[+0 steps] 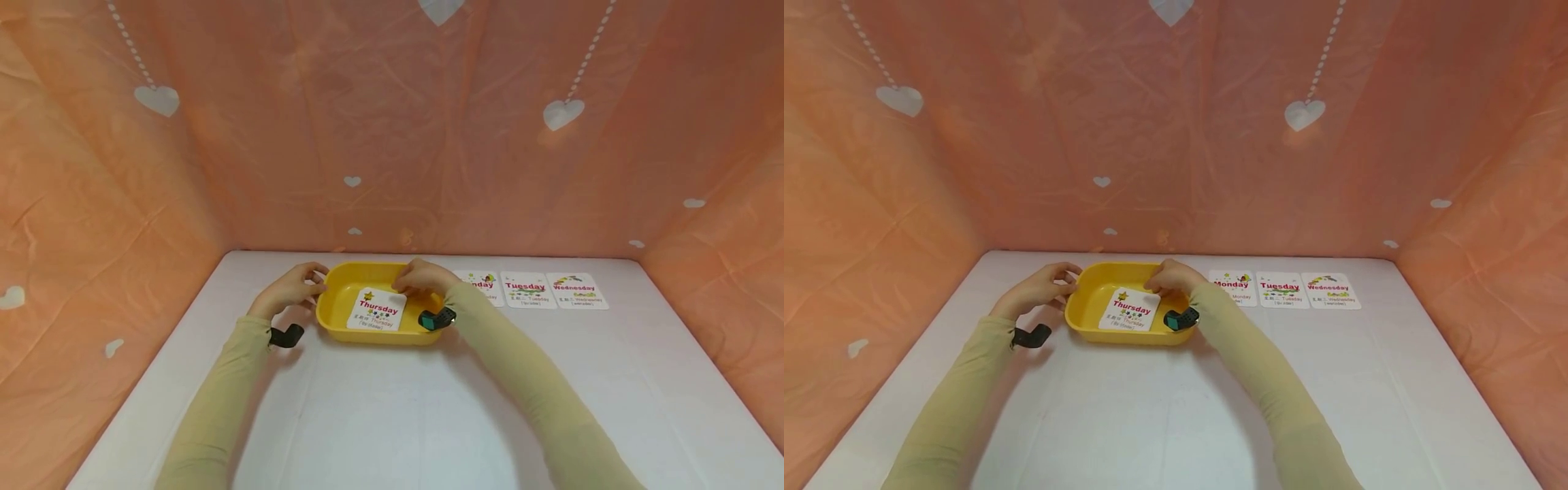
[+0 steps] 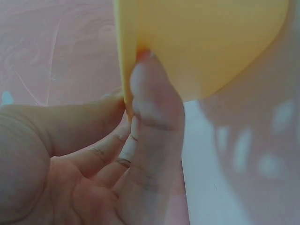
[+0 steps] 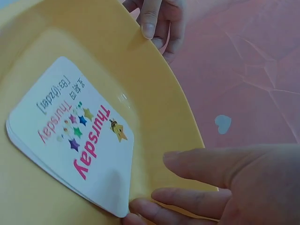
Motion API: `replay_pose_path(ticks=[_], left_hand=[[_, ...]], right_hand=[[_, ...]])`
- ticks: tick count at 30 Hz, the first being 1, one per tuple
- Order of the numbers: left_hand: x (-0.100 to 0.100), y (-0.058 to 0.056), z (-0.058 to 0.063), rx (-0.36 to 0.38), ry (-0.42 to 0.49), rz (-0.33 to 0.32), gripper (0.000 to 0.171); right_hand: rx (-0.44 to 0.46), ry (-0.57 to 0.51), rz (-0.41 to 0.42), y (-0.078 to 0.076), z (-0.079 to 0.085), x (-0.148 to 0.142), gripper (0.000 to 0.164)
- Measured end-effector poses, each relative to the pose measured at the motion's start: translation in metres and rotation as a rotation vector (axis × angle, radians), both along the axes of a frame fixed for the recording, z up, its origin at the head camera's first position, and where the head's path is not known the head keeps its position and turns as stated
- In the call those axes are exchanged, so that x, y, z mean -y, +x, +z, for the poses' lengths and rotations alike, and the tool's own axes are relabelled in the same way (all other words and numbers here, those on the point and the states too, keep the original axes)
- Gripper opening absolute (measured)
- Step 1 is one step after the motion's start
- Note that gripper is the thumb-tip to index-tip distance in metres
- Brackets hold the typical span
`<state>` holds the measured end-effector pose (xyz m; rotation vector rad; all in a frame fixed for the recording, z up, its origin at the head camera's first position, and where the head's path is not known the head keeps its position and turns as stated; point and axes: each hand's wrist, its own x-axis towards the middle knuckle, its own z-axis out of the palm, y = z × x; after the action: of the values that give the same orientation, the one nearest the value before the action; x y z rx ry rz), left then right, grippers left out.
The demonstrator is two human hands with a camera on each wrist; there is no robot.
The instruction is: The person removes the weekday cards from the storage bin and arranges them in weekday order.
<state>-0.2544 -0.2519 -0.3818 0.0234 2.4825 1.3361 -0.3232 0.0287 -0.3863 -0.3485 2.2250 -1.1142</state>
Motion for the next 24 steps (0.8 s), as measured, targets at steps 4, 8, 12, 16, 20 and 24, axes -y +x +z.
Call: replay_pose_path(ticks=[4, 8, 12, 16, 20, 24], left_hand=[[0.000, 0.000, -0.001, -0.010, 0.006, -0.009, 0.042], [-0.001, -0.001, -0.001, -0.006, 0.000, -0.003, 0.042], [-0.001, 0.000, 0.000, 0.001, -0.001, 0.003, 0.040], [-0.001, -0.001, 0.000, -0.002, 0.005, 0.003, 0.040], [-0.001, -0.002, 0.000, 0.002, 0.012, -0.002, 0.040], [0.000, -0.002, 0.000, -0.011, 0.017, -0.005, 0.040]], right_hand=[[0.000, 0.029, 0.013, 0.000, -0.001, 0.003, 0.028], [0.008, 0.040, 0.030, 0.000, 0.001, 0.006, 0.027], [0.017, 0.047, 0.071, 0.000, 0.001, 0.009, 0.024], [0.013, 0.063, 0.109, -0.002, -0.001, 0.011, 0.020], [0.021, 0.083, 0.142, -0.003, -0.002, 0.013, 0.020], [0.012, 0.098, 0.158, -0.004, 0.000, 0.014, 0.022]])
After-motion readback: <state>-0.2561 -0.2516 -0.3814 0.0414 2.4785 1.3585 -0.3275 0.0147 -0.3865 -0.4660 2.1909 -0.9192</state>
